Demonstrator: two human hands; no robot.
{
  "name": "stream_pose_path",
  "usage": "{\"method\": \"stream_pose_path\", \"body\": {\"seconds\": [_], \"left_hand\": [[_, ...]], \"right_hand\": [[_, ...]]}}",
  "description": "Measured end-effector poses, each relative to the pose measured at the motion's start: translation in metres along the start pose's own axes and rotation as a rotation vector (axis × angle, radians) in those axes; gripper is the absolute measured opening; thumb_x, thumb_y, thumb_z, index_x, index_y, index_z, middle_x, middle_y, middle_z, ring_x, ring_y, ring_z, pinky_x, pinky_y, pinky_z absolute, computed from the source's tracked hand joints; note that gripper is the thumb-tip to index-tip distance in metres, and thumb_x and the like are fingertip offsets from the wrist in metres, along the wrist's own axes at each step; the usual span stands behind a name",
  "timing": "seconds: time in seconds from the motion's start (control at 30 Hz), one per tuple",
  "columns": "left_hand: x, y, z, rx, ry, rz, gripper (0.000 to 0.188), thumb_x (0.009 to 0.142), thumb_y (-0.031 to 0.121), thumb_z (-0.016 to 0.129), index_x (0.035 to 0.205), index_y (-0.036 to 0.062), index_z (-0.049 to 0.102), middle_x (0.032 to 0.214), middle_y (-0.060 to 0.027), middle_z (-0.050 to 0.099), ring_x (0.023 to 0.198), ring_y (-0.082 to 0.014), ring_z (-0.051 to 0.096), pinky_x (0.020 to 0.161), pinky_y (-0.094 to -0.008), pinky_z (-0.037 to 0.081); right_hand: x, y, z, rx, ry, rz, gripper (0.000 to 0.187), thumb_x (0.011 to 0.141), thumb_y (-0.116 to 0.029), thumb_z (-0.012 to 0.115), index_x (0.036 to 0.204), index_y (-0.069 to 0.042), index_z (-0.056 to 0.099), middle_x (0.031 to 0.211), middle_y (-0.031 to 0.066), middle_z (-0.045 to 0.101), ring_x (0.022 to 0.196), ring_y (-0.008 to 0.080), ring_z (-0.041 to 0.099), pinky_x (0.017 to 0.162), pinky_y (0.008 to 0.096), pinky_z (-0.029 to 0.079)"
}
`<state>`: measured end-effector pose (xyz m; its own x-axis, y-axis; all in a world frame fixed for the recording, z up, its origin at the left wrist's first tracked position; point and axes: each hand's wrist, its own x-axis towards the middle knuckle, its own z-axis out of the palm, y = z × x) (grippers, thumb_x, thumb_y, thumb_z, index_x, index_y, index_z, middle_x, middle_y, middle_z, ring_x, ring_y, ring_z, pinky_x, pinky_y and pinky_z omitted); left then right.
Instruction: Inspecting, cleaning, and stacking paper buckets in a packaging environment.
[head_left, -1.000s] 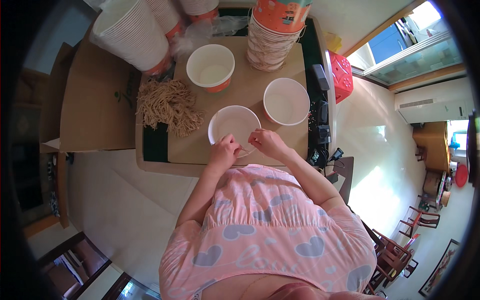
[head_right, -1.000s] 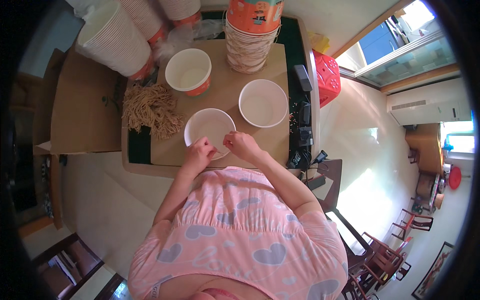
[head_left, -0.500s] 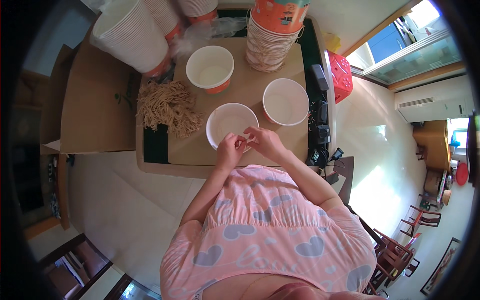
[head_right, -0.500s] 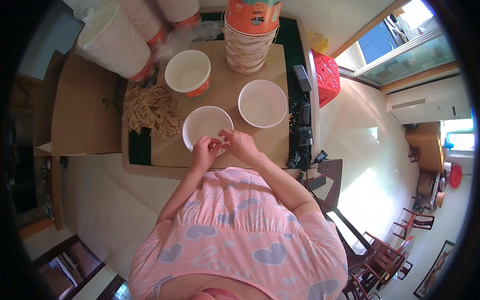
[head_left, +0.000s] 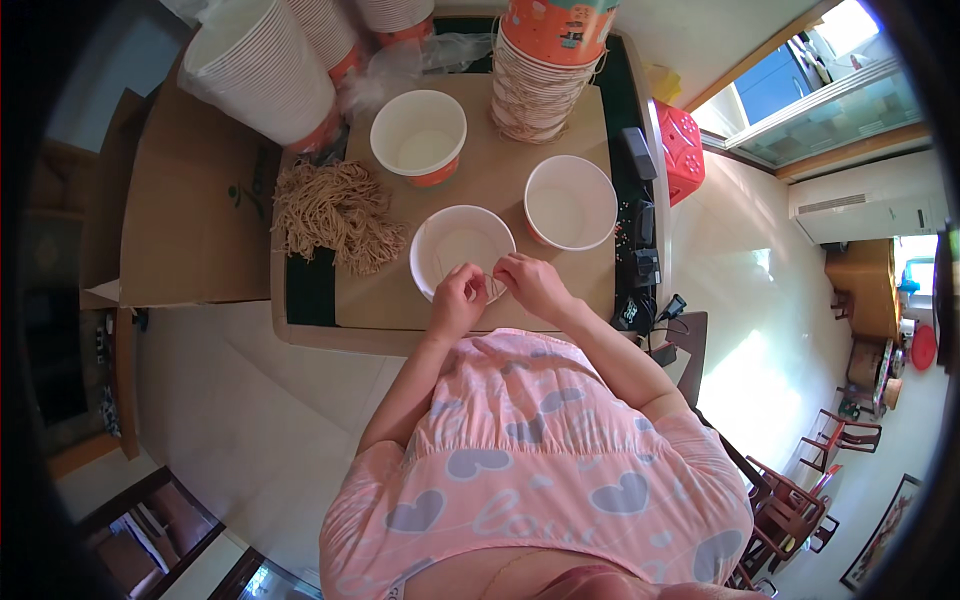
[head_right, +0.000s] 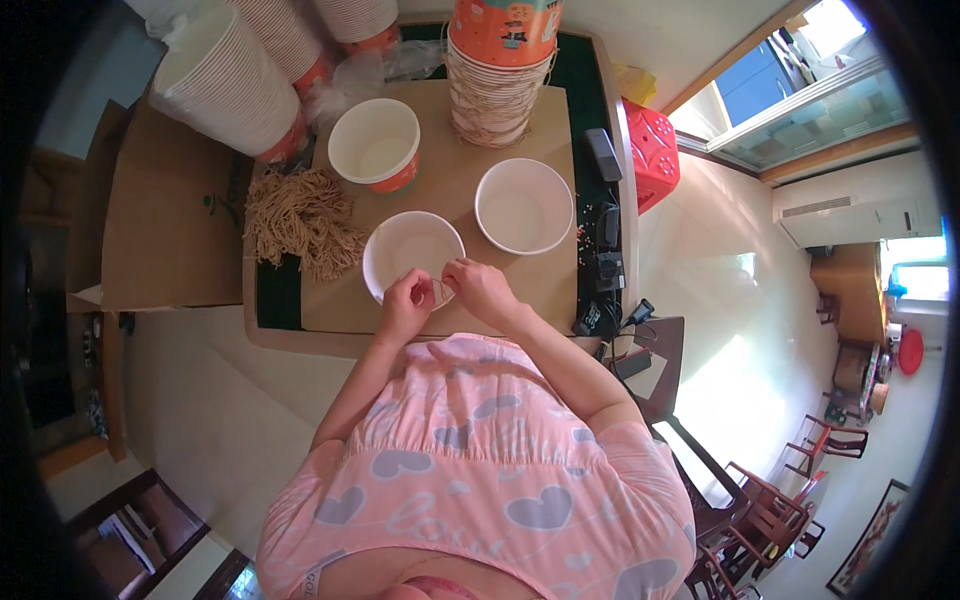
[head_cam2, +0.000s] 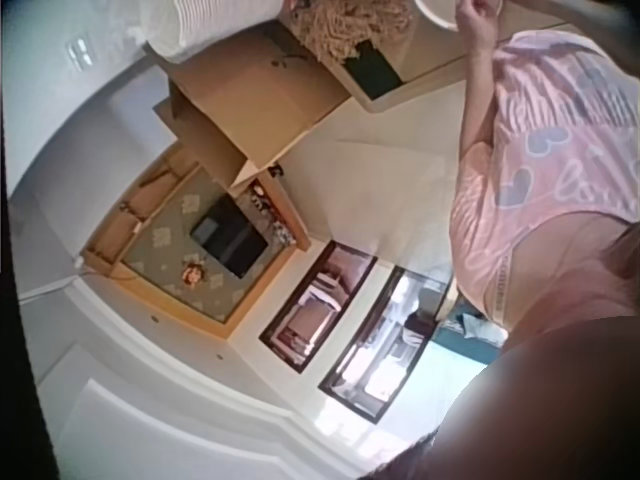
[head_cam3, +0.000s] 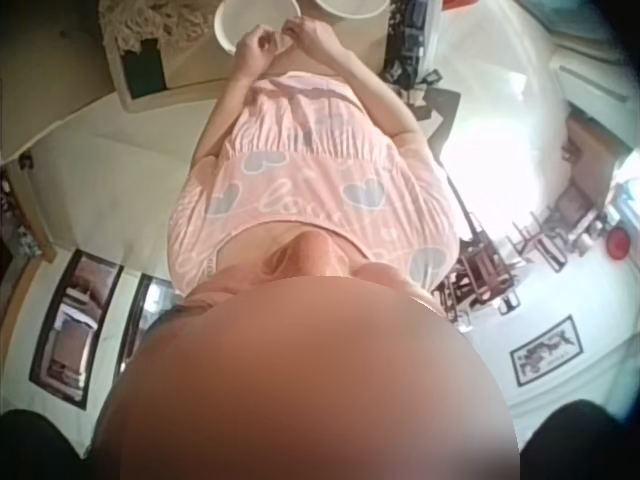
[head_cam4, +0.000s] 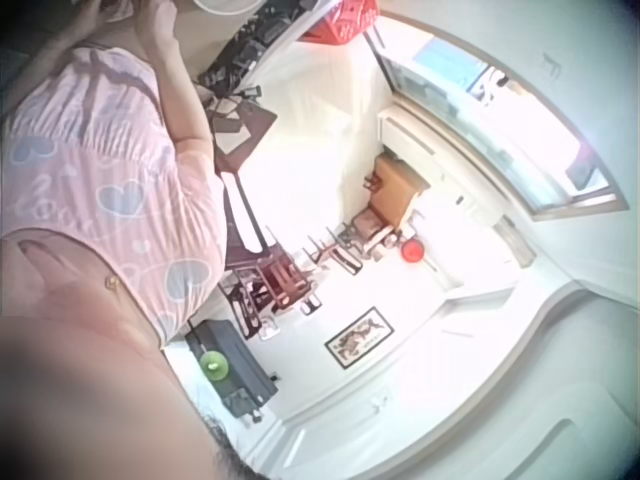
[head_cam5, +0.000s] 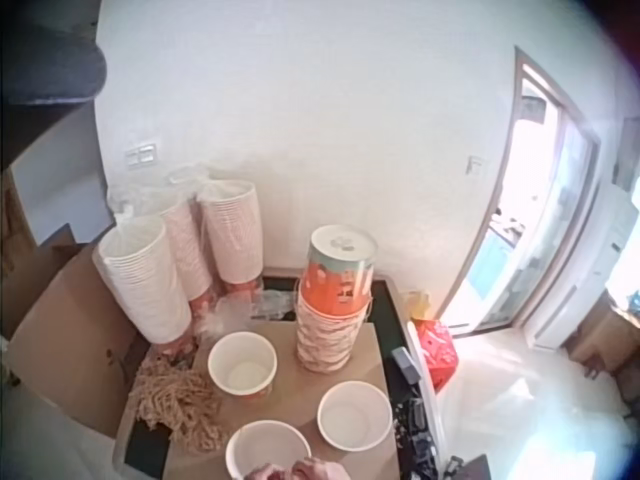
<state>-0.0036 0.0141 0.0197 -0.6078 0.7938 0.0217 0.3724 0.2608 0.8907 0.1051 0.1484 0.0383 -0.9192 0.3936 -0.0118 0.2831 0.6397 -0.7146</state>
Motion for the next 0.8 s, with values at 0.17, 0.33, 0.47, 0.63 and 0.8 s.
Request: {"method": "stream_pose_path", "body": {"seconds": [0.17,0.33,0.47,0.63,0.8], "left_hand": [[-0.003,-0.008,-0.010,0.198,-0.039,0.343,0.019,0.071,-0.001,0.063,0.083,0.0123,0.068,0.078,-0.0051,0.053,0.066,-0.0206,0.056,0.057,-0.0331,0.048],[-0.002,0.001,-0.011,0.462,-0.072,0.393,0.018,0.073,0.002,0.065,0.087,0.0139,0.068,0.080,-0.0044,0.052,0.072,-0.0207,0.057,0.061,-0.0345,0.048],[0.001,0.009,-0.012,0.404,-0.104,0.361,0.012,0.075,0.004,0.065,0.085,0.0103,0.066,0.082,-0.0061,0.053,0.069,-0.0214,0.057,0.062,-0.0335,0.049],[-0.001,-0.019,0.001,-0.142,-0.147,-0.060,0.007,0.084,0.010,0.064,0.083,0.0037,0.064,0.079,-0.0013,0.056,0.059,-0.0100,0.054,0.053,-0.0242,0.044],[0.011,-0.012,-0.004,-0.495,-0.287,-0.561,0.011,0.088,0.013,0.061,0.082,0.0044,0.065,0.062,0.0034,0.053,0.052,-0.0035,0.046,0.044,-0.0178,0.033]], "right_hand": [[0.000,0.002,-0.002,-0.010,-0.043,-0.016,0.011,0.086,-0.015,0.055,0.087,-0.006,0.060,0.084,0.0109,0.061,0.077,0.0317,0.061,0.066,0.0409,0.049],[0.000,0.004,-0.002,-0.020,-0.084,-0.020,0.013,0.086,-0.016,0.053,0.086,-0.006,0.061,0.086,0.0111,0.061,0.077,0.0324,0.061,0.067,0.0418,0.049],[-0.002,0.004,-0.002,0.013,-0.042,-0.030,0.012,0.085,-0.016,0.054,0.084,-0.007,0.061,0.085,0.0110,0.061,0.077,0.0318,0.061,0.067,0.0410,0.049],[-0.008,-0.007,-0.009,0.073,-0.023,0.003,0.009,0.082,-0.015,0.060,0.083,-0.006,0.061,0.086,0.0108,0.060,0.076,0.0309,0.061,0.066,0.0403,0.049],[-0.017,-0.012,-0.002,0.190,0.099,0.087,0.009,0.079,-0.013,0.064,0.084,-0.006,0.061,0.085,0.0113,0.059,0.072,0.0298,0.061,0.064,0.0383,0.049]]}}
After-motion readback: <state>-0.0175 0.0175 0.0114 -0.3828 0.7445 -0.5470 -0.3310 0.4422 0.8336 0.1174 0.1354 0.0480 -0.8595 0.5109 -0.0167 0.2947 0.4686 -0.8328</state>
